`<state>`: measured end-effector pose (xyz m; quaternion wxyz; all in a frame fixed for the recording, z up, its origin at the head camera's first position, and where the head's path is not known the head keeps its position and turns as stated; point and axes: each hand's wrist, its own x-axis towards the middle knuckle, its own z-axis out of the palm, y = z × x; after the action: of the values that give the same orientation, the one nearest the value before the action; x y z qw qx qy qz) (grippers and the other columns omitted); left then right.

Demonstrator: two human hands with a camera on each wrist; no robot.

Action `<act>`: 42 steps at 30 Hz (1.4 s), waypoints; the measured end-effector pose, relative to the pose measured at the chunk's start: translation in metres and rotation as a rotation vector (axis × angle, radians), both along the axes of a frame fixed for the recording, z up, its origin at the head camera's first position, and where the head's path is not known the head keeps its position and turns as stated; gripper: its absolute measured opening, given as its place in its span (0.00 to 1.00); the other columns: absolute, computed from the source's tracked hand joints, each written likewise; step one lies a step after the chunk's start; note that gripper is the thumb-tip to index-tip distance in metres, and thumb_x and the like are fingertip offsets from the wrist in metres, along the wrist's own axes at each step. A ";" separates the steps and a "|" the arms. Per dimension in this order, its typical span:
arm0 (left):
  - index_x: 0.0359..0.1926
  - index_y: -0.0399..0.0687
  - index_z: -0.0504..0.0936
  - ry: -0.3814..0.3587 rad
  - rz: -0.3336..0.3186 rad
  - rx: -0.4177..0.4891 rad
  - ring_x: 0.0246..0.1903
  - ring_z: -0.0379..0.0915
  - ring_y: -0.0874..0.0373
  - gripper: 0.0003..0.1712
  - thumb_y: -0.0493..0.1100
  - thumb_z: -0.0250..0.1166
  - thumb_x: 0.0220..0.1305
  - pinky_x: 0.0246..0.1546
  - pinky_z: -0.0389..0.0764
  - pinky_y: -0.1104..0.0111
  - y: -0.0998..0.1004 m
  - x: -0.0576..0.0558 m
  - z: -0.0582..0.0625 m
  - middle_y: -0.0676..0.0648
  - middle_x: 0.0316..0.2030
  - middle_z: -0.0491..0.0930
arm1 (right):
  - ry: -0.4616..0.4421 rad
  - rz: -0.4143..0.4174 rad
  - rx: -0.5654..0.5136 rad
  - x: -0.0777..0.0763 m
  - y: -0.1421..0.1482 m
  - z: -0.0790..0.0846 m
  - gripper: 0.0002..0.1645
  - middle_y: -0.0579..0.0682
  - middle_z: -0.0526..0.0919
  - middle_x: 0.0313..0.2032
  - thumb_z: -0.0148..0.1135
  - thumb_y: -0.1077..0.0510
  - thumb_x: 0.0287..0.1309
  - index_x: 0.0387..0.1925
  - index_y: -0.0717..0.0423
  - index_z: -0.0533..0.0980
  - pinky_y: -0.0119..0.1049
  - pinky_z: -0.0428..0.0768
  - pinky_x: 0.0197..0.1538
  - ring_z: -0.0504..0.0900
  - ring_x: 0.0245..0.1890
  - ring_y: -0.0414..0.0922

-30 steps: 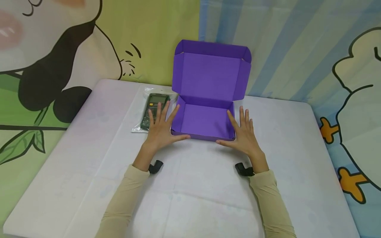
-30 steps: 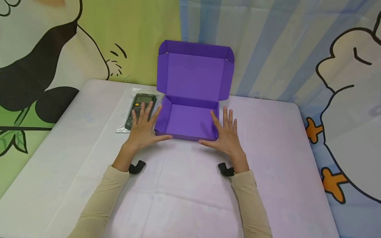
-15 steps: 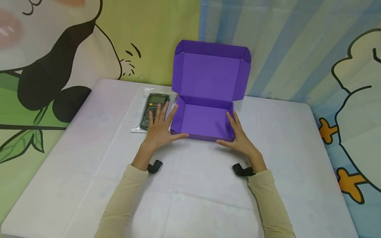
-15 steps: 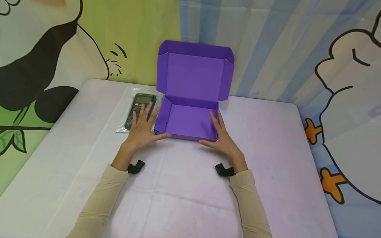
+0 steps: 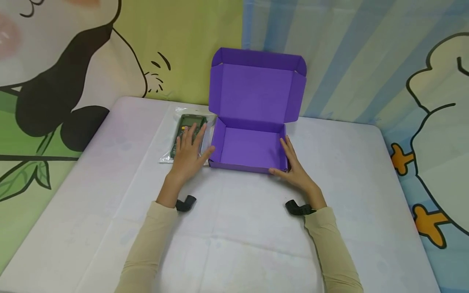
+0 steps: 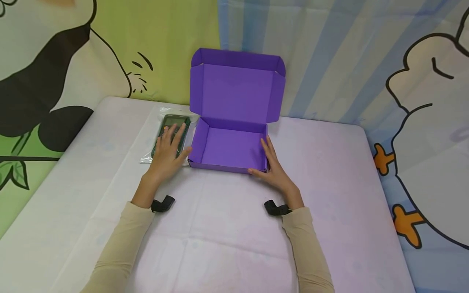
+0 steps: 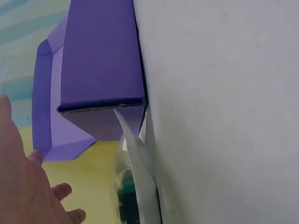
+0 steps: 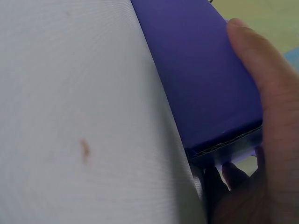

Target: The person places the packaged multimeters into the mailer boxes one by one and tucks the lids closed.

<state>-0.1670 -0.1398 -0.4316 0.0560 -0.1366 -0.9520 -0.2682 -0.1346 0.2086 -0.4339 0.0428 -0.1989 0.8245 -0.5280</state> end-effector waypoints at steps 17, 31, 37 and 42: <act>0.78 0.62 0.44 -0.038 0.128 0.003 0.75 0.24 0.38 0.48 0.72 0.50 0.65 0.71 0.33 0.41 -0.023 -0.015 -0.026 0.41 0.77 0.34 | -0.020 -0.004 -0.009 -0.001 0.004 -0.005 0.60 0.57 0.28 0.76 0.69 0.68 0.53 0.77 0.54 0.41 0.63 0.36 0.72 0.26 0.76 0.51; 0.75 0.61 0.55 -0.063 0.262 0.017 0.75 0.28 0.38 0.54 0.73 0.62 0.53 0.70 0.39 0.40 -0.019 -0.017 -0.033 0.36 0.76 0.36 | -0.033 0.006 -0.042 -0.003 0.004 -0.007 0.60 0.57 0.27 0.76 0.69 0.69 0.53 0.77 0.57 0.41 0.61 0.36 0.72 0.26 0.75 0.51; 0.75 0.67 0.54 -0.101 0.313 -0.006 0.73 0.28 0.32 0.55 0.73 0.65 0.50 0.68 0.39 0.37 -0.016 -0.017 -0.032 0.29 0.74 0.34 | -0.035 -0.001 -0.030 -0.003 0.005 -0.007 0.59 0.56 0.27 0.76 0.69 0.68 0.53 0.77 0.59 0.41 0.62 0.36 0.72 0.26 0.76 0.50; 0.75 0.68 0.53 -0.119 0.328 -0.022 0.73 0.33 0.32 0.55 0.71 0.67 0.49 0.67 0.42 0.38 -0.015 -0.015 -0.030 0.29 0.74 0.36 | -0.044 -0.001 -0.027 -0.003 0.004 -0.007 0.60 0.55 0.27 0.77 0.69 0.68 0.53 0.76 0.60 0.41 0.62 0.36 0.72 0.26 0.76 0.51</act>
<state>-0.1824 -0.1553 -0.4617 0.0411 0.0360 -0.9660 -0.2525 -0.1376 0.2128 -0.4408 0.0578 -0.1875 0.8163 -0.5432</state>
